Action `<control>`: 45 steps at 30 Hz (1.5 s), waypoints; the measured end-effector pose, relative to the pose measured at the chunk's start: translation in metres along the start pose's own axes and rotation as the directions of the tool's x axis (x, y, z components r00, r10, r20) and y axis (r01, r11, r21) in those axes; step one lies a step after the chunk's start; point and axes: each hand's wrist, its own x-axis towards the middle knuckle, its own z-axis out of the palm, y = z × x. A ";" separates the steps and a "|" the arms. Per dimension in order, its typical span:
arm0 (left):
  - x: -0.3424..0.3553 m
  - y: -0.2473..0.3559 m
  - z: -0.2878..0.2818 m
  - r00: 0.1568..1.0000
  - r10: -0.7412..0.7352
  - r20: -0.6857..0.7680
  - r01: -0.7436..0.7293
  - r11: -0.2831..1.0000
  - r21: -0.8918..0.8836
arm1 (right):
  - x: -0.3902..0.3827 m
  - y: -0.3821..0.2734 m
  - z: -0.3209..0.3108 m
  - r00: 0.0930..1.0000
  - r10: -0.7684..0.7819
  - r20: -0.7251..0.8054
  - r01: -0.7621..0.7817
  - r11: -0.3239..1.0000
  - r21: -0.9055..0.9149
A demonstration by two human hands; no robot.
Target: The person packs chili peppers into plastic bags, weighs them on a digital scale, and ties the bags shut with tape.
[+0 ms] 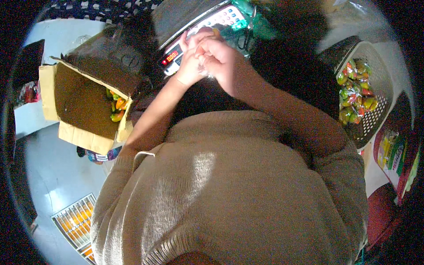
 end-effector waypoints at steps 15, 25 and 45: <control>-0.022 0.013 0.007 0.980 -0.111 0.165 0.084 0.983 0.163 | -0.009 0.081 -0.037 0.961 0.272 0.051 -0.045 0.335 -0.941; -0.027 -0.008 0.020 0.967 0.107 0.233 -0.152 0.971 0.183 | -0.027 0.033 -0.014 0.700 0.673 0.239 -0.711 0.687 0.149; -0.032 0.023 0.006 0.976 -0.201 0.079 0.180 0.961 0.212 | -0.033 0.063 -0.019 0.743 0.618 0.258 -0.666 0.720 0.195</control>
